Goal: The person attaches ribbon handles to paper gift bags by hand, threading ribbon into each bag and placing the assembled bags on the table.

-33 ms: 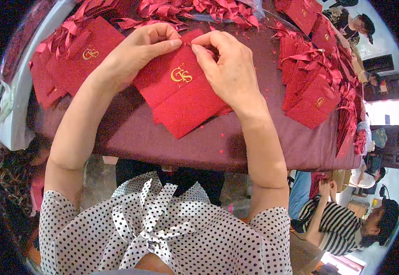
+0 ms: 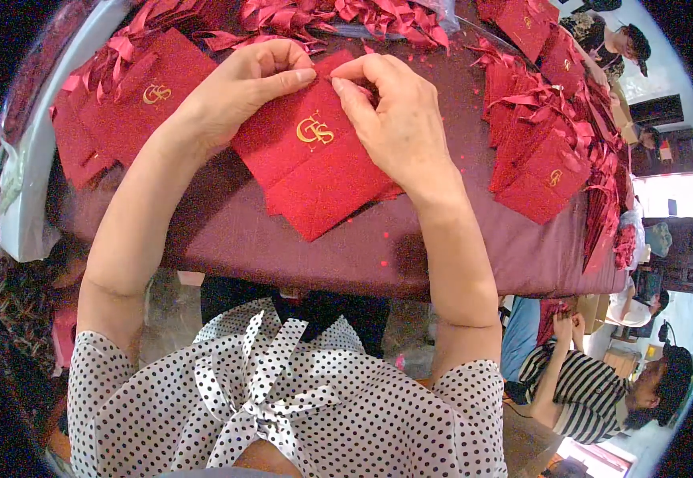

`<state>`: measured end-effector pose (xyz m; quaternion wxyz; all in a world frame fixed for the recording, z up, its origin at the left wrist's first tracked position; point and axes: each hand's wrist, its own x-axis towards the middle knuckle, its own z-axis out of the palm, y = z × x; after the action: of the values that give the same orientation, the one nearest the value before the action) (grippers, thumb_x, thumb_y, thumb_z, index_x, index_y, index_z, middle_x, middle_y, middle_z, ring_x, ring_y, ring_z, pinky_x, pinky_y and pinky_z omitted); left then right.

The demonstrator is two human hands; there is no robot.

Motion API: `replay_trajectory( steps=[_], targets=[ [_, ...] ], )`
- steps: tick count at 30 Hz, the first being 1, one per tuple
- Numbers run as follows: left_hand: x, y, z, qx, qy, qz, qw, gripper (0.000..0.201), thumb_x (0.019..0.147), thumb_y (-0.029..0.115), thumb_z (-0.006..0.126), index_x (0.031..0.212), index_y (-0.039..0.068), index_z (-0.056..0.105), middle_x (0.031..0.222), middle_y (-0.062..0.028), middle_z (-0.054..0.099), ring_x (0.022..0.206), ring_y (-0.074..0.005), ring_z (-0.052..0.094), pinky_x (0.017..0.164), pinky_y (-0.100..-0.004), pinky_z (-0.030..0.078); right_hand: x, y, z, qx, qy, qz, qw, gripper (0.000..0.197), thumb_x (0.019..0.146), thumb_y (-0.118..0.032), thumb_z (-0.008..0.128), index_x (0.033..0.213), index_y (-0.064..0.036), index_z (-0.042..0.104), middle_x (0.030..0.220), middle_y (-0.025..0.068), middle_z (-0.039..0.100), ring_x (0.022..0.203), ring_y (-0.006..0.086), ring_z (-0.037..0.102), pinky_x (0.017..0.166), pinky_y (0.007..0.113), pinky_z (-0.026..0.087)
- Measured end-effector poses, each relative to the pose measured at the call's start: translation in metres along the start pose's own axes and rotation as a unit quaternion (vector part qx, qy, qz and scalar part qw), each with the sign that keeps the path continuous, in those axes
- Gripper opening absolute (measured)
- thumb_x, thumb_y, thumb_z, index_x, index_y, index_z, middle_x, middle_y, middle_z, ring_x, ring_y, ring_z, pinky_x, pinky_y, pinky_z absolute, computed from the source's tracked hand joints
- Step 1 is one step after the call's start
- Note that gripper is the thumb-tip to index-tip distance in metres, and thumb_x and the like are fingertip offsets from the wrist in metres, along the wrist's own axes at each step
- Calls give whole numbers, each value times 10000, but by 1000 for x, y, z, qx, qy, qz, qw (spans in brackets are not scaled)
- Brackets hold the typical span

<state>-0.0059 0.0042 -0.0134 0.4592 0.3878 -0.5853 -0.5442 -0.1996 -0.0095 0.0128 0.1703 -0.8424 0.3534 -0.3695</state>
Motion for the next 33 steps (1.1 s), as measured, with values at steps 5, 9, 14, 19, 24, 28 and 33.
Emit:
replay_trajectory(
  steps=[5,9,14,19,24,28,33],
  targets=[
    [-2,4,6,153,32,73,985,114,874,125,591,842,27,541,782,34,538,761,-56,482,683,-215,399,-1,-10,-1,-42,-6,-21,999,84,815,-98,619,860,-30,598,791,141,589,739,308,604,670,387,487],
    [5,-5,15,285,68,205,934,136,802,100,629,838,-13,563,708,-101,567,707,-187,531,668,-324,438,-7,-16,-3,-204,-43,-58,976,75,802,-76,582,850,-27,554,813,147,565,815,306,581,739,397,476],
    [2,-7,19,358,117,277,884,118,793,93,626,849,11,561,830,-117,564,868,-288,504,765,-380,418,-11,-16,8,-302,-25,-119,945,132,753,-61,534,876,-13,534,846,139,563,847,293,563,766,365,470],
    [-3,0,13,240,45,110,963,93,866,83,569,888,-7,564,827,-26,565,836,-139,513,743,-257,413,-1,16,6,-26,-5,-87,996,168,800,-117,632,929,-29,568,795,165,616,786,337,605,679,397,480],
    [-2,21,6,99,-10,-5,995,84,839,11,563,922,2,572,831,11,560,804,-70,515,744,-202,413,-1,0,-7,1,-8,-114,993,113,796,-112,637,851,-25,592,761,141,612,755,326,604,658,390,478],
    [2,6,7,180,-7,48,982,142,739,-50,626,851,-2,555,790,-22,516,848,-119,502,758,-236,412,-2,4,-8,23,-7,-108,994,104,791,-95,640,848,-22,593,753,136,613,727,311,610,638,368,480],
    [2,17,0,361,-21,193,912,125,698,-6,658,748,7,544,756,-43,490,840,-204,458,778,-313,370,0,-1,-11,39,-43,-104,993,163,798,-132,667,887,-23,584,728,131,607,677,263,621,615,345,482]
  ],
)
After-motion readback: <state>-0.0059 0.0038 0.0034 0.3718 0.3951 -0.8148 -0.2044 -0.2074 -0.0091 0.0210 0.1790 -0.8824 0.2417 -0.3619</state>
